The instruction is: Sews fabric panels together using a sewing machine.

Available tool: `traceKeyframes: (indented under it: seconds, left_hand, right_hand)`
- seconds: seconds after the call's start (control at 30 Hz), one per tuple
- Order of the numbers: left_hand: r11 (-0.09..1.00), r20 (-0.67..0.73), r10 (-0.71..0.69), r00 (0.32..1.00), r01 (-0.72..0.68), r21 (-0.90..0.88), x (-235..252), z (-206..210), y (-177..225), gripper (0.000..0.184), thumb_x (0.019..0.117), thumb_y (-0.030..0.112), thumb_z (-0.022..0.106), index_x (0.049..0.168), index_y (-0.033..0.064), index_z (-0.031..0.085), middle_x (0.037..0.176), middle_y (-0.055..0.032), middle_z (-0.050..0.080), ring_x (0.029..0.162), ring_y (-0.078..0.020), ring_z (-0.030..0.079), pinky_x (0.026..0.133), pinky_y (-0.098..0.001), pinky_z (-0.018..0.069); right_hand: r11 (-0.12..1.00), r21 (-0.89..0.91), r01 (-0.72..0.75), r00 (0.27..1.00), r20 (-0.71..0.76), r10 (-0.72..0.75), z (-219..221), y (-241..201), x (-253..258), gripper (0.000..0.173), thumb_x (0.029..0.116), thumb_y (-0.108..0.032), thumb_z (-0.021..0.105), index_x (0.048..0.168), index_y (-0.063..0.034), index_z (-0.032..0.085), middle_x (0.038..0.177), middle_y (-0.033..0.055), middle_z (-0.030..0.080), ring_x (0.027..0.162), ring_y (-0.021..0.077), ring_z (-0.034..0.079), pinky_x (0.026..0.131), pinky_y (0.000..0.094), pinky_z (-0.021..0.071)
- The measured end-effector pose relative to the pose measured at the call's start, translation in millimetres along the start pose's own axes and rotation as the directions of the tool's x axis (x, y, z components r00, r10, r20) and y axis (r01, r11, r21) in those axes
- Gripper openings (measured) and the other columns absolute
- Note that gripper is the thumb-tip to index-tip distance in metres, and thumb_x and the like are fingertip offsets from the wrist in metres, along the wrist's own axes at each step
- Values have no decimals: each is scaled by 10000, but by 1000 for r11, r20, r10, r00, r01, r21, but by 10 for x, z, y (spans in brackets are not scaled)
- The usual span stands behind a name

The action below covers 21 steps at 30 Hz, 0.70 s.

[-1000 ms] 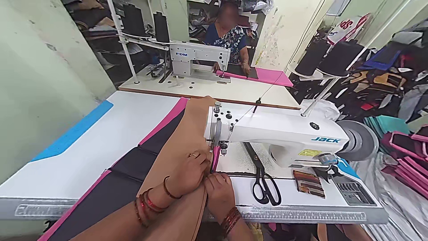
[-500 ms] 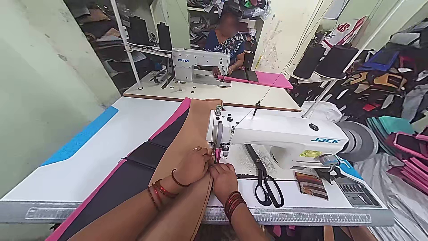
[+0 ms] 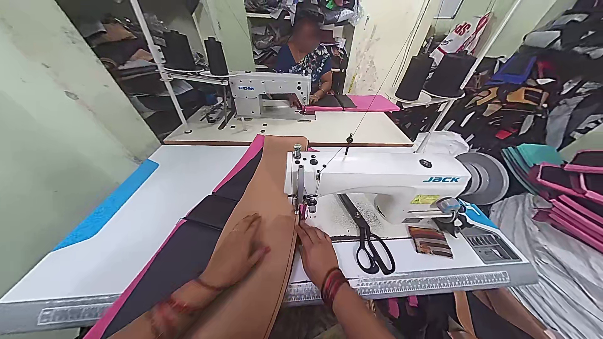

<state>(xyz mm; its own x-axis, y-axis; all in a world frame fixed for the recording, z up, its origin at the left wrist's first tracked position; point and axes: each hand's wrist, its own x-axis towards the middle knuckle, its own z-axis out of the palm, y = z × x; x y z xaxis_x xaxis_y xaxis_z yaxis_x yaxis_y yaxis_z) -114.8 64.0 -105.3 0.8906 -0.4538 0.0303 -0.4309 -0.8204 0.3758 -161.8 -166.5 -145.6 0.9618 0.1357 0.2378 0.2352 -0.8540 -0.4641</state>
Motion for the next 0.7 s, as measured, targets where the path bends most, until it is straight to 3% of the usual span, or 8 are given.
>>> traceKeyframes:
  seconds: [0.1, 0.2, 0.27, 0.37, 0.47, 0.53, 0.6, 0.7]
  left_hand:
    - [988, -180, -105, 978, 123, 92, -690, -85, -163, 898, 776, 471, 791, 1429, -84, 523, 1429, -356, 511, 1307, -592, 486, 992, -747, 415]
    - [954, 22, -298, 954, 298, 17, -1188, -301, -116, 914, 837, 415, 809, 1487, -106, 431, 1408, -456, 426, 1265, -676, 435, 988, -779, 384]
    - [918, 110, -384, 917, 392, -64, -1350, -349, -78, 920, 859, 336, 813, 1509, -130, 360, 1377, -446, 451, 1214, -628, 506, 999, -722, 428]
    - [866, 122, -457, 881, 472, -165, -1429, -297, -65, 905, 853, 248, 819, 1513, -126, 326, 1213, -352, 605, 1034, -518, 626, 903, -675, 493]
    - [847, 88, -516, 852, 523, -100, -1356, -307, -48, 621, 916, 179, 754, 1400, -107, 492, 1043, -302, 689, 972, -502, 672, 885, -699, 495]
    - [901, -3, -432, 902, 431, -44, -1321, -349, -133, 339, 983, 116, 638, 1210, -135, 631, 1066, -348, 676, 1053, -544, 646, 945, -721, 459]
    - [954, -165, -297, 940, 300, -9, -1275, -370, -319, 218, 965, 54, 618, 1053, -134, 683, 1053, -381, 640, 1066, -586, 607, 939, -746, 435]
    - [943, -228, -326, 918, 332, -12, -1143, -536, -377, 207, 1018, 38, 533, 1108, -123, 626, 1030, -358, 648, 1000, -564, 638, 854, -749, 459]
  right_hand:
    - [989, 92, 117, 963, -254, -90, 112, 27, -455, 318, 898, -135, 671, 1195, -50, 746, 1281, 143, 702, 1165, 369, 675, 948, 533, 555]
    - [973, 62, 223, 918, -348, -188, 237, -14, -799, 272, 931, -225, 593, 1098, -128, 784, 1163, 74, 745, 1071, 282, 708, 927, 443, 566]
    - [957, 25, 288, 908, -325, -265, 288, -24, -906, 272, 967, -263, 552, 1091, -179, 779, 1155, 45, 743, 1079, 246, 700, 958, 439, 545]
    - [941, 36, 337, 896, -320, -309, 277, -23, -873, 267, 980, -262, 549, 1094, -176, 774, 1146, 54, 743, 1079, 253, 702, 946, 443, 554]
    - [938, 64, 340, 893, -333, -302, 184, -21, -788, 256, 955, -237, 581, 1086, -151, 783, 1136, 67, 745, 1053, 259, 709, 911, 414, 574]
    - [940, 53, 337, 892, -338, -300, 133, -21, -775, 259, 958, -239, 577, 1082, -153, 787, 1134, 61, 746, 1048, 252, 709, 906, 399, 575]
    - [942, 41, 334, 885, -356, -299, 119, -16, -793, 256, 961, -246, 573, 1065, -157, 790, 1123, 55, 748, 1047, 242, 708, 898, 383, 577]
    - [945, 69, 320, 888, -369, -273, 159, -28, -867, 240, 955, -239, 593, 1048, -146, 794, 1114, 57, 749, 1050, 238, 706, 906, 369, 576]
